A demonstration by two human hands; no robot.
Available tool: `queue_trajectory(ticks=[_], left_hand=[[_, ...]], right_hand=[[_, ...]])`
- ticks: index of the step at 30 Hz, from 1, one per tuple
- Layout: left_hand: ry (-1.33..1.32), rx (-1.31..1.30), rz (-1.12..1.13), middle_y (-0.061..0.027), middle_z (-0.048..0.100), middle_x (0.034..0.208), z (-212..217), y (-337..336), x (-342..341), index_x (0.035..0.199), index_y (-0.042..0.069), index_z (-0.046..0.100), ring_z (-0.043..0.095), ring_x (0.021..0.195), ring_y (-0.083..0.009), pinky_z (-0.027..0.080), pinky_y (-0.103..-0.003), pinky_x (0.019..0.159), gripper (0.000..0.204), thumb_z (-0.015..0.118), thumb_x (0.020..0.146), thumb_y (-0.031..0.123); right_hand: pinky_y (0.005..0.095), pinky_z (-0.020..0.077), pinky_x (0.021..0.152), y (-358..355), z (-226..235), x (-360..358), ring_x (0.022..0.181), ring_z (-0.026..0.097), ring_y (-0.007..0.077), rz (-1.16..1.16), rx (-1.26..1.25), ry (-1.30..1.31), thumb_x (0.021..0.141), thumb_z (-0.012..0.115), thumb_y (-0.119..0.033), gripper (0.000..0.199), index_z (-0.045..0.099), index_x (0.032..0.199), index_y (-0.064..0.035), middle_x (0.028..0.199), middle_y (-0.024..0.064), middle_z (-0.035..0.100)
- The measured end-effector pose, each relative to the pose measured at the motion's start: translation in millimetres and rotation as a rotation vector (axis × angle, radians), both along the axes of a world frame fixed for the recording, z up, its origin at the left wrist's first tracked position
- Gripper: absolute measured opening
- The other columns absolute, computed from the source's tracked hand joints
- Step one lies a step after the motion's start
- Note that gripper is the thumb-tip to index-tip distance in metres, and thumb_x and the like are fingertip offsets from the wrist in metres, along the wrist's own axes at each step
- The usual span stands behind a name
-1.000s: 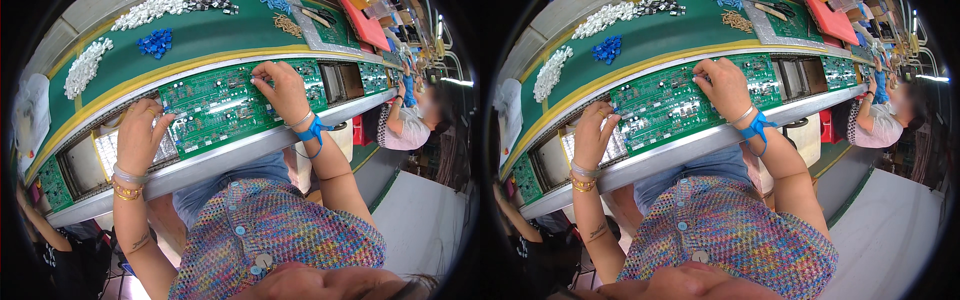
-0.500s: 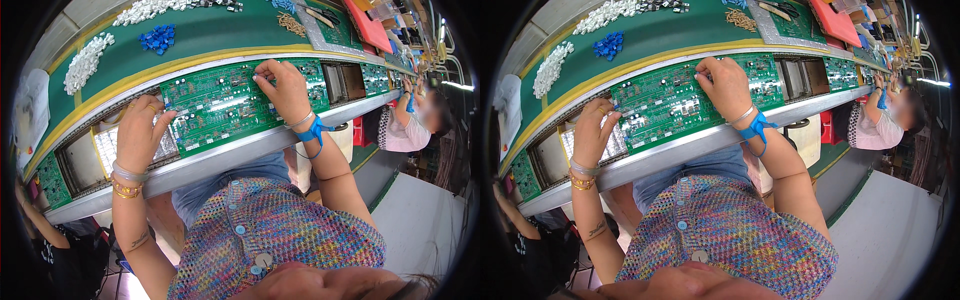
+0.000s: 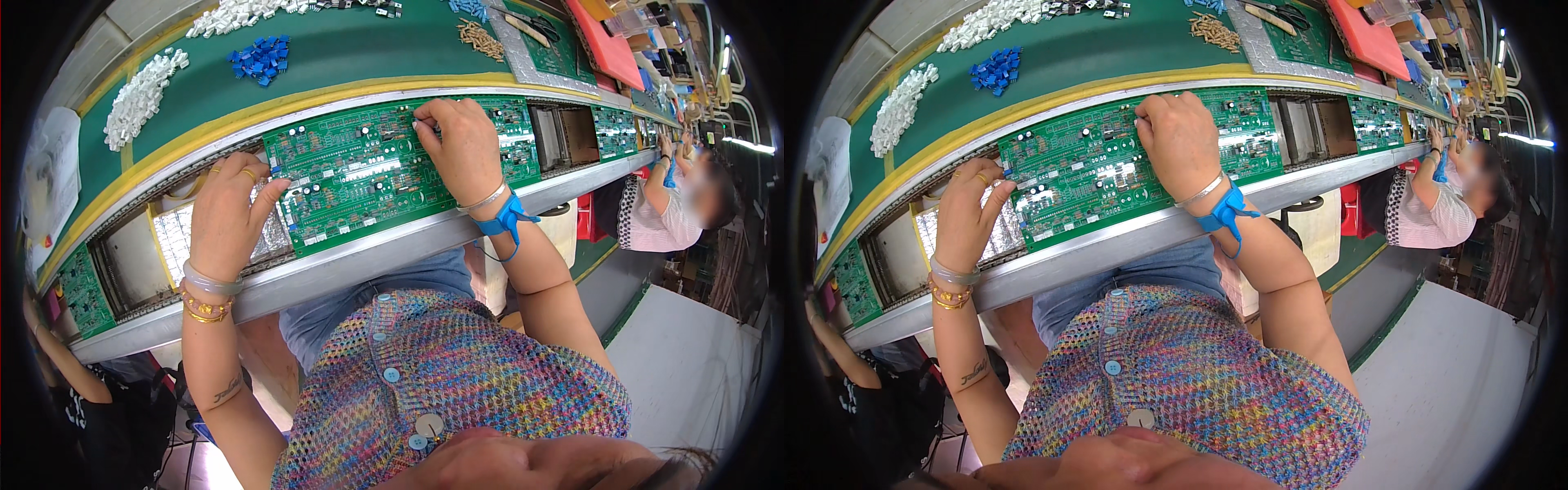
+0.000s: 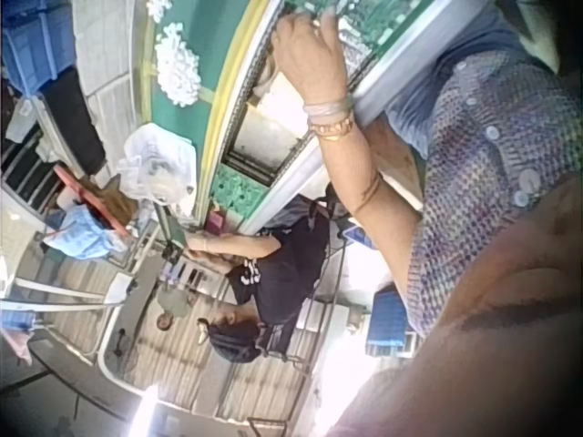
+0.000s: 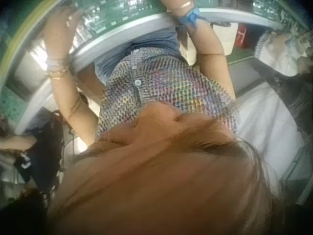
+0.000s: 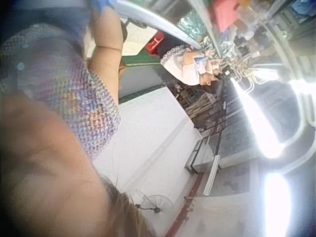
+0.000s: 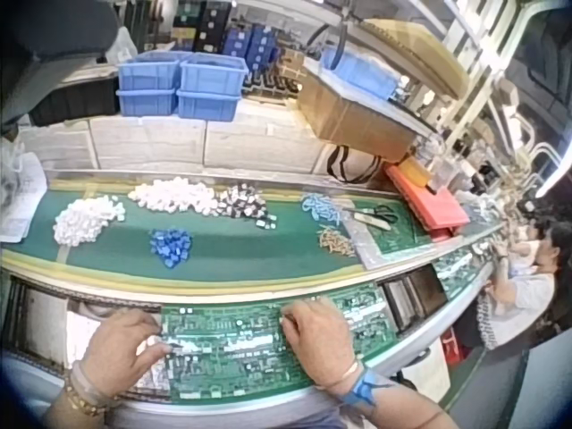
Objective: Placing small electronic components onto a printed circuit board.
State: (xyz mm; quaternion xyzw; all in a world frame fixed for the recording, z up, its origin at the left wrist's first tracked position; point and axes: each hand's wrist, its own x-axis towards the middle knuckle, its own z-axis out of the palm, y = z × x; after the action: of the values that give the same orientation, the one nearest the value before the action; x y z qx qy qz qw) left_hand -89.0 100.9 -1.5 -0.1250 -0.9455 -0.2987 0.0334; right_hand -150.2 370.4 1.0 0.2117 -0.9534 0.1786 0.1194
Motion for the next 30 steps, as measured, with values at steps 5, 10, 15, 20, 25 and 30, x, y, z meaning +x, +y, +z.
queue_trajectory(ticks=[5,10,15,20,25,30], left_hand=[[-0.014,-0.011,-0.017,-0.0125,0.059,0.091,-1,3,2,0.087,-0.003,0.063,0.055,0.088,-0.0316,0.044,-0.039,0.076,0.031,0.062,0.083,0.028],[0.013,-0.026,-0.040,-0.0138,0.058,0.092,-4,7,-4,0.090,-0.004,0.062,0.055,0.089,-0.0325,0.044,-0.040,0.077,0.038,0.063,0.082,0.033],[-0.013,0.005,-0.070,-0.0157,0.057,0.096,0,10,-10,0.094,-0.005,0.061,0.054,0.092,-0.0339,0.044,-0.040,0.079,0.043,0.064,0.080,0.036],[0.136,0.088,-0.030,-0.0167,0.060,0.093,-20,0,7,0.088,-0.001,0.063,0.056,0.091,-0.0336,0.045,-0.041,0.081,0.040,0.067,0.077,0.037],[0.005,0.122,-0.091,-0.0128,0.056,0.079,-28,16,-5,0.069,0.003,0.060,0.055,0.081,-0.0310,0.045,-0.042,0.072,0.049,0.054,0.083,0.050],[-0.057,0.038,-0.043,-0.0115,0.057,0.083,-23,19,0,0.080,0.004,0.064,0.055,0.084,-0.0300,0.046,-0.040,0.075,0.048,0.051,0.086,0.050]], right_hand=[[0.0365,0.0438,0.068,0,-3,4,0.074,0.054,0.0256,-0.004,0.051,0.071,0.075,0.065,-0.006,0.008,0.064,0.083,-0.0066,0.074,0.0058,0.062],[0.0379,0.0471,0.066,17,9,-15,0.072,0.060,0.0269,-0.043,-0.009,0.069,0.079,0.062,-0.008,0.011,0.063,0.090,-0.0086,0.075,0.0054,0.065],[0.0397,0.0503,0.066,76,25,-129,0.074,0.065,0.0284,-0.260,0.148,0.159,0.085,0.057,-0.022,0.016,0.061,0.095,-0.0100,0.080,0.0061,0.068],[0.0457,0.0493,0.073,66,-1,-192,0.082,0.062,0.0378,-0.322,0.318,0.077,0.078,0.063,-0.024,0.021,0.065,0.083,-0.0027,0.085,0.0200,0.065],[0.0474,0.0492,0.074,121,-27,-228,0.086,0.061,0.0383,-0.396,0.458,-0.070,0.084,0.057,-0.023,0.019,0.060,0.092,-0.0069,0.089,0.0181,0.064],[0.0441,0.0484,0.073,144,-41,-241,0.085,0.062,0.0355,-0.273,0.331,0.076,0.083,0.057,-0.016,0.017,0.061,0.097,-0.0074,0.090,0.0176,0.065]])
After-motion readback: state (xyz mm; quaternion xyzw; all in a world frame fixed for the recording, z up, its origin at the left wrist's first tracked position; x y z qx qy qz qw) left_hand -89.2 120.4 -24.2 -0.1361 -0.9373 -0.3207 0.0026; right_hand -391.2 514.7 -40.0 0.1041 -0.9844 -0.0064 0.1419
